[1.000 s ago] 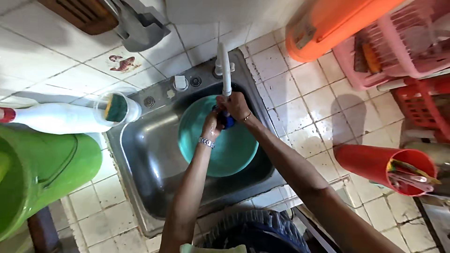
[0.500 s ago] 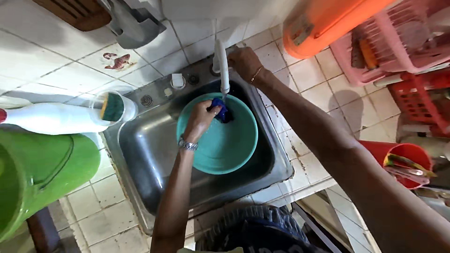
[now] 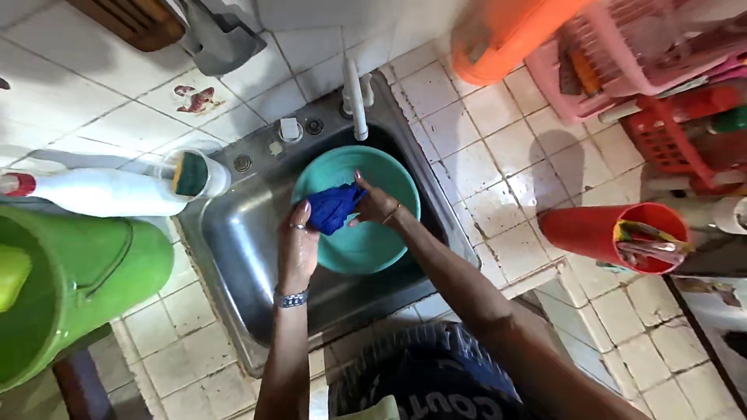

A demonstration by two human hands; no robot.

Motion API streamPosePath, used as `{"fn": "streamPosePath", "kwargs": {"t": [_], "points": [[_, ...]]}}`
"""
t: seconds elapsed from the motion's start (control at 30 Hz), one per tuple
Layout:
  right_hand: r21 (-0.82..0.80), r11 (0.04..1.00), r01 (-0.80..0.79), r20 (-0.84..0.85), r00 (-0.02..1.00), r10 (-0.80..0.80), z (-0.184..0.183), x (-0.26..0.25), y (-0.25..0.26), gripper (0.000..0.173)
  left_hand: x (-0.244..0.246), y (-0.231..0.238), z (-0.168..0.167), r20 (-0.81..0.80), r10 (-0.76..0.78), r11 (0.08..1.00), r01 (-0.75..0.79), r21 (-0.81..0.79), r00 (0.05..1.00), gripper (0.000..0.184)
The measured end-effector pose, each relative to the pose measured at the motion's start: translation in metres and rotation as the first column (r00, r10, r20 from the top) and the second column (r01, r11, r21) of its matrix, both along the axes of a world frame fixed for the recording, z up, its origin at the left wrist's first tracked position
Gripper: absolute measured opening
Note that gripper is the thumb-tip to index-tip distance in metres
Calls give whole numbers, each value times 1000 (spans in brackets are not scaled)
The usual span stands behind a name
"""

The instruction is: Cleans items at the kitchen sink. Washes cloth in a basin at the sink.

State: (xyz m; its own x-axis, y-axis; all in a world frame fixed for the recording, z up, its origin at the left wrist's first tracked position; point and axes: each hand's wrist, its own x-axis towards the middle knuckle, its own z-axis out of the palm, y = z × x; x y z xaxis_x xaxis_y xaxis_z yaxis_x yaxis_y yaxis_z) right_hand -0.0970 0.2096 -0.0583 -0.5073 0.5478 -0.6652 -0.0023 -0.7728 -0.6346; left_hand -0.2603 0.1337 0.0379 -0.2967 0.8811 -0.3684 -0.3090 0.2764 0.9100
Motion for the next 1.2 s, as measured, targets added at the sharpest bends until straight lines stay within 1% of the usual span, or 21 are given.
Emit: {"fn": "streamPosePath", "kwargs": {"t": [0.1, 0.13, 0.17, 0.23, 0.3, 0.33, 0.4, 0.43, 0.53, 0.63, 0.67, 0.73, 0.8, 0.87, 0.9, 0.97, 1.0, 1.03, 1.07, 1.13, 1.2], "points": [[250, 968, -8, 126, 992, -25, 7, -11, -23, 47, -8, -39, -58, -122, -144, 938, 96, -333, 982, 37], [380, 918, -109, 224, 974, 22, 12, -16, -31, 42, -8, -47, -67, 14, -221, 874, 205, -440, 975, 49], [469, 844, -261, 352, 931, 93, 18, -21, -40, 40, -5, -50, -73, 190, -201, 822, 272, -500, 961, 58], [504, 619, -603, 614, 753, 235, 31, -29, -69, 46, 4, -51, -87, 443, 47, 804, 230, -549, 895, 64], [588, 397, -705, 713, 684, 157, 29, -29, -103, 48, 10, -50, -101, 552, 158, 825, 198, -530, 819, 55], [620, 355, -700, 711, 692, 123, 30, -25, -113, 48, 14, -51, -107, 580, 152, 841, 203, -501, 800, 47], [576, 463, -673, 687, 706, 172, 47, -12, -108, 49, 26, -59, -103, 549, 169, 841, 171, -514, 818, 35], [520, 555, -649, 670, 714, 206, 53, -5, -94, 50, 33, -61, -90, 514, 174, 825, 160, -542, 840, 37], [468, 758, -455, 539, 826, 163, 28, 13, -53, 50, 38, -62, -63, 624, -32, 830, 369, -419, 781, 59], [225, 967, -119, 162, 983, 83, -3, 12, -61, 36, 41, -54, -43, 695, -146, 823, 476, -310, 704, 46], [73, 997, -10, -34, 999, 13, -8, 11, -71, 34, 40, -52, -44, 721, -154, 840, 473, -264, 675, 42], [-132, 989, 69, -371, 922, -114, -14, 15, -89, 38, 39, -54, -52, 802, -153, 878, 453, -158, 578, 31], [-122, 991, 58, -578, 808, -118, -15, 19, -97, 56, 44, -61, -52, 845, -125, 914, 392, -106, 520, 18], [8, 1000, -18, -623, 782, 19, 1, 19, -91, 65, 47, -70, -48, 896, -92, 929, 361, -80, 435, 14], [102, 993, -57, -567, 817, 105, 13, 19, -82, 57, 47, -74, -49, 932, -98, 925, 378, -45, 350, 15], [192, 973, -125, -423, 885, 197, 35, 15, -63, 29, 47, -77, -61, 992, -117, 895, 439, 81, 55, 15], [216, 964, -156, -364, 903, 228, 42, 13, -57, 23, 46, -77, -64, 991, -126, 879, 467, 92, 41, 15], [227, 959, -171, -314, 919, 239, 47, 10, -52, 25, 45, -77, -66, 980, -140, 869, 492, 54, 140, 11], [240, 953, -184, -248, 938, 243, 51, 5, -50, 30, 47, -76, -66, 921, -155, 864, 500, -49, 359, 9], [279, 947, -158, -101, 976, 193, 47, -9, -52, 27, 58, -69, -64, 510, -245, 840, 444, -313, 824, 23], [292, 954, -74, 44, 997, 64, 44, -21, -55, 22, 71, -60, -68, 134, -269, 855, 301, -424, 954, 8]]}}
